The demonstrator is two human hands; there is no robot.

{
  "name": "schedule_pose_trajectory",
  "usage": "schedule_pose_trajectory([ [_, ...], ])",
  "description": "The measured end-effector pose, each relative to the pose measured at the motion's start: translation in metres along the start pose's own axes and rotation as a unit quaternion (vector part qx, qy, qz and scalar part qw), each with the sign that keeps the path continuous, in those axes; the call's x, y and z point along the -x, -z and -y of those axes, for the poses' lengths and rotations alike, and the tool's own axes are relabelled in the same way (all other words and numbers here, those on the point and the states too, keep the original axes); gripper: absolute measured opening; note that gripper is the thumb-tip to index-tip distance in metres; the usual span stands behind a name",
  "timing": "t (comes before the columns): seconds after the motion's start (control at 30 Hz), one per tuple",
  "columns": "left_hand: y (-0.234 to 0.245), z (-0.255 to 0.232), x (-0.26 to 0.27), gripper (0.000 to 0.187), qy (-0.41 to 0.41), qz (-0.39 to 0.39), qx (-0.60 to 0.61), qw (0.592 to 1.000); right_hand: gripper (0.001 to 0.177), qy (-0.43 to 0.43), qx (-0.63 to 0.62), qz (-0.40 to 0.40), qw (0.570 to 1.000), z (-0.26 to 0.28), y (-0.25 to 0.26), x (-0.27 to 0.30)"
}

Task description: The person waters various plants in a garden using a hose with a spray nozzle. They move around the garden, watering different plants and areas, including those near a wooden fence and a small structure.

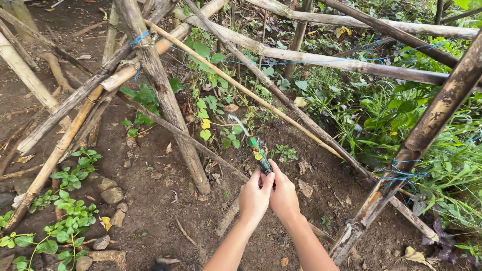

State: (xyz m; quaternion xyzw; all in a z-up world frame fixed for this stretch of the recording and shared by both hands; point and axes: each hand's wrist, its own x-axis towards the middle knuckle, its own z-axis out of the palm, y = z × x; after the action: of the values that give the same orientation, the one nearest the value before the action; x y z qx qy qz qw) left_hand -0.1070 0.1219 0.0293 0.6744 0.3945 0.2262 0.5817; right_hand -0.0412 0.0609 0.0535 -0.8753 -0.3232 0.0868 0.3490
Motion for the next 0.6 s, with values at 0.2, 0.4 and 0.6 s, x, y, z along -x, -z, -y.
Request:
schedule_pose_trajectory([
  [0.2,0.046,-0.001,-0.026,0.051,0.031,0.037,-0.012,0.999,0.053,-0.022,-0.003,-0.005,1.0,0.037,-0.031,-0.014],
  [0.4,0.099,0.015,-0.062,0.047,-0.02,0.055,0.02,0.998,0.053,-0.014,-0.014,-0.029,0.999,0.076,-0.078,-0.029],
  [0.6,0.154,0.033,-0.101,0.049,-0.054,0.093,0.023,0.994,0.054,-0.027,-0.012,-0.061,0.998,0.113,-0.127,-0.04],
])
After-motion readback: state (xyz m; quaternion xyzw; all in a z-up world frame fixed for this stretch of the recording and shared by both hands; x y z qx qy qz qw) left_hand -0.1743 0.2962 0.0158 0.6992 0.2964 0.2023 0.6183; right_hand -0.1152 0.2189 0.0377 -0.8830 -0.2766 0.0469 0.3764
